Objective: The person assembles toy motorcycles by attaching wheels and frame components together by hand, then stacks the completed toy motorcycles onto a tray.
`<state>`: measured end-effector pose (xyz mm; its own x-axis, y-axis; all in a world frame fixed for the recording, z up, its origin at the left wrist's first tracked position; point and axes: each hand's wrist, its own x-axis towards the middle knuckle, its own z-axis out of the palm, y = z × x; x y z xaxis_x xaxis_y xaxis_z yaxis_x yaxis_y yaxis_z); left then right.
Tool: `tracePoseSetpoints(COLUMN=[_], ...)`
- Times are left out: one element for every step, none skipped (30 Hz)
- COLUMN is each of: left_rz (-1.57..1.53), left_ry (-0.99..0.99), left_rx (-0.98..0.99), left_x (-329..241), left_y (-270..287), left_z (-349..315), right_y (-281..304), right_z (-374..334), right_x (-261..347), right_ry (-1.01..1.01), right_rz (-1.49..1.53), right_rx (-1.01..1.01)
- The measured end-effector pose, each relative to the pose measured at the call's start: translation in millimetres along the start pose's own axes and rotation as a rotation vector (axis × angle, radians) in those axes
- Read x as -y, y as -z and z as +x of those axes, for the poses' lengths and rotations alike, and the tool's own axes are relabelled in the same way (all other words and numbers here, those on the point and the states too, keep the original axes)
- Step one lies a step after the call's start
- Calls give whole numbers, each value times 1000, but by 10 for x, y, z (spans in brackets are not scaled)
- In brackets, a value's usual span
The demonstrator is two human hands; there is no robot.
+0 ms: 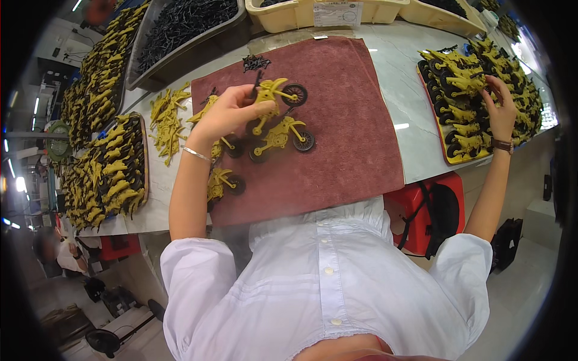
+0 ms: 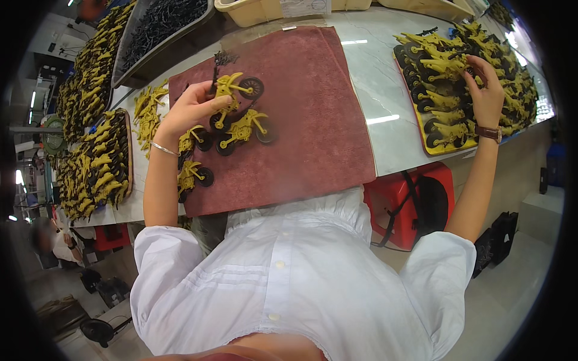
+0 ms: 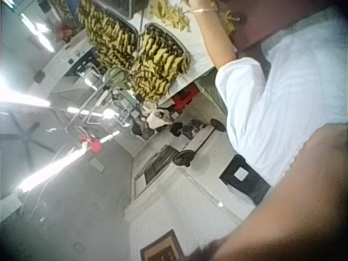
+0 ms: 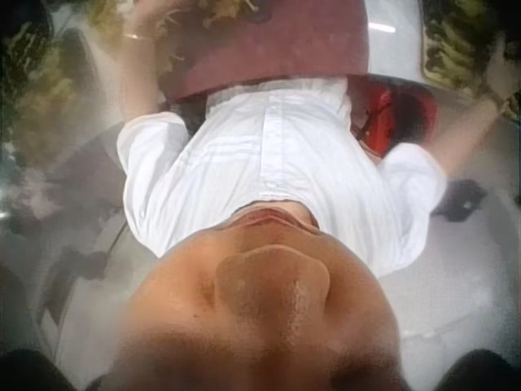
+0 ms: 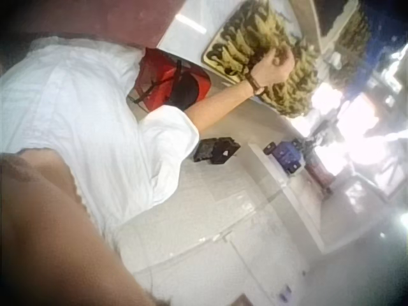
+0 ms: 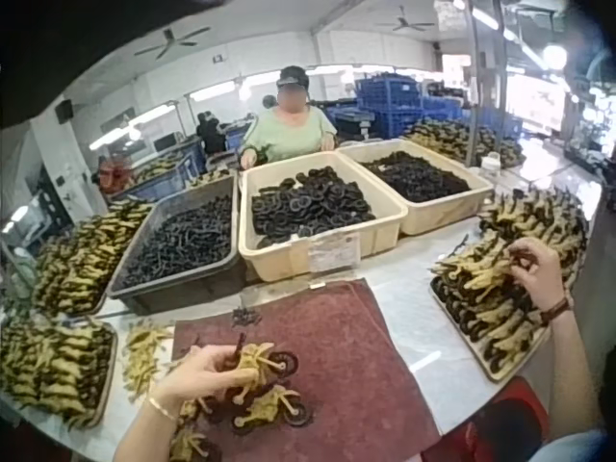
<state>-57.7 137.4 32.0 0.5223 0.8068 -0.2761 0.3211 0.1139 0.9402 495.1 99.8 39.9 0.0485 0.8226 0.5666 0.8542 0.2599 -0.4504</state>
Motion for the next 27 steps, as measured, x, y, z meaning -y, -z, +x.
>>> tracePoseSetpoints(left_rz=[17, 17, 157, 297, 297, 424, 545, 543, 540, 528, 519, 533, 557, 472, 411, 348, 290, 317, 320, 314, 308, 273, 277, 316, 352, 348, 348], left_ry=[28, 28, 152, 273, 269, 80, -117, -71, -83, -64, -46, -32, 0, -45, -38, 57, 151, 153, 137, 131, 126, 90, 84, 72, 60, 40, 36], left_rx=[21, 24, 12, 2, 0, -82, -153, -99, -88, -43, 3, 38, 50, 79, 56, 46, 33, 27, 52, 38, 22, 11, 22, 7, -8, -32, -25], left_x=[-89, -103, -115, -121, -24, 176, 222, 252, 266, 293, 281, 234, 169, 243, 322, 247, 139, 135, 130, 123, 119, 163, 148, 131, 123, 128, 81], left_y=[-50, -49, -32, -15, 46, 141, 165, 200, 240, 272, 269, 261, 254, 285, 320, 265, 225, 219, 190, 173, 145, 95, 62, 33, 13, 5, -22], left_z=[4, 40, 103, 177, 226, 273, 321, 336, 320, 348, 366, 346, 245, 327, 264, 262, 241, 264, 289, 281, 269, 260, 259, 262, 263, 268, 267], right_y=[-6, -6, 0, 23, 30, 31, 58, 81, 104, 149, 169, 162, 29, 186, 65, 62, 98, 154, 189, 159, 133, 126, 118, 103, 110, 153, 203], right_z=[-9, -25, -45, -76, -94, -103, -129, -155, -181, -220, -236, -242, -206, -226, -184, -179, -161, -142, -123, -91, -62, -29, 2, 27, 49, 75, 95], right_x=[38, 81, 107, 113, 125, 132, 123, 120, 119, 92, 84, 91, 39, 101, 31, -10, -28, -22, -13, -29, -12, 2, 4, 2, -8, -53, -58], right_ry=[-2, 3, 8, 5, 7, 9, 5, -8, -21, -42, -48, -58, -58, -62, -51, -44, -33, -2, 28, 61, 66, 35, 5, -11, -25, -46, -51], right_rz=[-1, 8, 17, 10, 12, 13, 0, -1, -4, 16, 20, 41, 91, 67, 116, 124, 135, 66, 3, -15, -49, -43, -33, -33, -34, -23, -29], right_rx=[0, -3, -5, -6, -3, 0, -4, -22, -41, -63, -103, -145, -183, -232, -267, -271, -278, -223, -165, -139, -99, -38, 24, 53, 84, 130, 127])
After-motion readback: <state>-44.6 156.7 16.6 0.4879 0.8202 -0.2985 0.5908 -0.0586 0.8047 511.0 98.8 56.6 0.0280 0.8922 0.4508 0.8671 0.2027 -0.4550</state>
